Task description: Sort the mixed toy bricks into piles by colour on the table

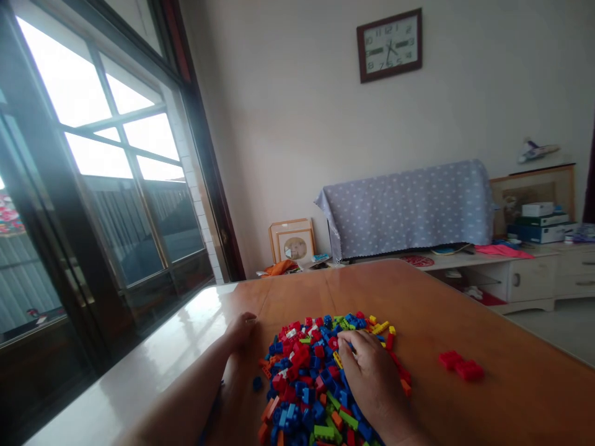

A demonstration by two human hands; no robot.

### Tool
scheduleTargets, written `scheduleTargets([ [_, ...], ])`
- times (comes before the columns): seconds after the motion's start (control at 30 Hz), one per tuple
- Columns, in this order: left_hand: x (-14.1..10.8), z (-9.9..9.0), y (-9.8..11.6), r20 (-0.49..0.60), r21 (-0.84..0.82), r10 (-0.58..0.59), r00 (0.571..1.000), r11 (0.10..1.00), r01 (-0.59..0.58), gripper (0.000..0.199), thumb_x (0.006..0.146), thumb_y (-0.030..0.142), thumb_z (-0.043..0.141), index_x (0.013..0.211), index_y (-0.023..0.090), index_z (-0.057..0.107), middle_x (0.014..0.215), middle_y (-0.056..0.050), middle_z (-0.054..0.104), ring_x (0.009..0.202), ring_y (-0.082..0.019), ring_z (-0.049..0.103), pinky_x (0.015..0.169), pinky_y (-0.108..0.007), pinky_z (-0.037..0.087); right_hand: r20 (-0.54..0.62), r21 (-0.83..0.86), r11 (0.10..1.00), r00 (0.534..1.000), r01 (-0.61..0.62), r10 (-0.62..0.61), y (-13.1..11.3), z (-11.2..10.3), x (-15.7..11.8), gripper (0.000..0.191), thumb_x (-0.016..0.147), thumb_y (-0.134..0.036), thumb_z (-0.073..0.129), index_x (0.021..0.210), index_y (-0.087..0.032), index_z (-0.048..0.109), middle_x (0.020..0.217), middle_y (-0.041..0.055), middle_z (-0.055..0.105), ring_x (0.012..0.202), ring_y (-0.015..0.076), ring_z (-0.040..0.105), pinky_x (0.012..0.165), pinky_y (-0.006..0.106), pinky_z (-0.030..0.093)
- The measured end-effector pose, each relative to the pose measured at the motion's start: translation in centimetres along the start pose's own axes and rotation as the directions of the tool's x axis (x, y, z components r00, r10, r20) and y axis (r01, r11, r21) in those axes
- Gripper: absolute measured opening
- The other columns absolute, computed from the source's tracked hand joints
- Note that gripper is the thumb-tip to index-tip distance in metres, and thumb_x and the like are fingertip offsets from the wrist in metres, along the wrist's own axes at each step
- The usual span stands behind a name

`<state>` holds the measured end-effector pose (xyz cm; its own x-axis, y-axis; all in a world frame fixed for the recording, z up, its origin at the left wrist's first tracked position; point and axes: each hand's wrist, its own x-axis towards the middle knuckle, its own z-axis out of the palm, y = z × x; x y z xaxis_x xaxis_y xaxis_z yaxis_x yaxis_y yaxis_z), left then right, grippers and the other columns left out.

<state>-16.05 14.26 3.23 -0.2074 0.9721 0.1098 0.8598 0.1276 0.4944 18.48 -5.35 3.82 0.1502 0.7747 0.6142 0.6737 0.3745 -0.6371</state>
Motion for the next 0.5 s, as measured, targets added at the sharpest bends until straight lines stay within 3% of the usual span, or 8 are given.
scheduleTargets([
  [0.27, -3.9, 1.9, 0.0, 0.021, -0.076, -0.023, 1.0, 0.997, 0.024, 0.029, 0.078, 0.027, 0.059, 0.105, 0.022, 0.07, 0.101, -0.006, 0.074, 0.093, -0.023, 0.069, 0.076, -0.028, 0.053, 0.009, 0.034, 0.999, 1.0, 0.02, -0.02, -0.1, -0.2, -0.1, 0.031, 0.094, -0.043, 0.044, 0.096, -0.024, 0.069, 0.098, 0.0079, 0.072, 0.099, 0.0251, 0.065, 0.089, 0.038, 0.05],
  [0.5, -6.7, 0.5, 0.8, 0.041, -0.184, -0.029, 0.999, 0.982, 0.036, 0.031, 0.076, 0.023, 0.062, 0.105, 0.016, 0.071, 0.095, -0.009, 0.074, 0.087, -0.023, 0.07, 0.073, -0.029, 0.055, -0.013, 0.031, 1.0, 1.0, 0.006, -0.006, 0.1, -0.6, 0.0, 0.033, 0.094, -0.043, 0.044, 0.094, -0.024, 0.07, 0.097, 0.0073, 0.073, 0.097, 0.0249, 0.066, 0.088, 0.037, 0.05],
])
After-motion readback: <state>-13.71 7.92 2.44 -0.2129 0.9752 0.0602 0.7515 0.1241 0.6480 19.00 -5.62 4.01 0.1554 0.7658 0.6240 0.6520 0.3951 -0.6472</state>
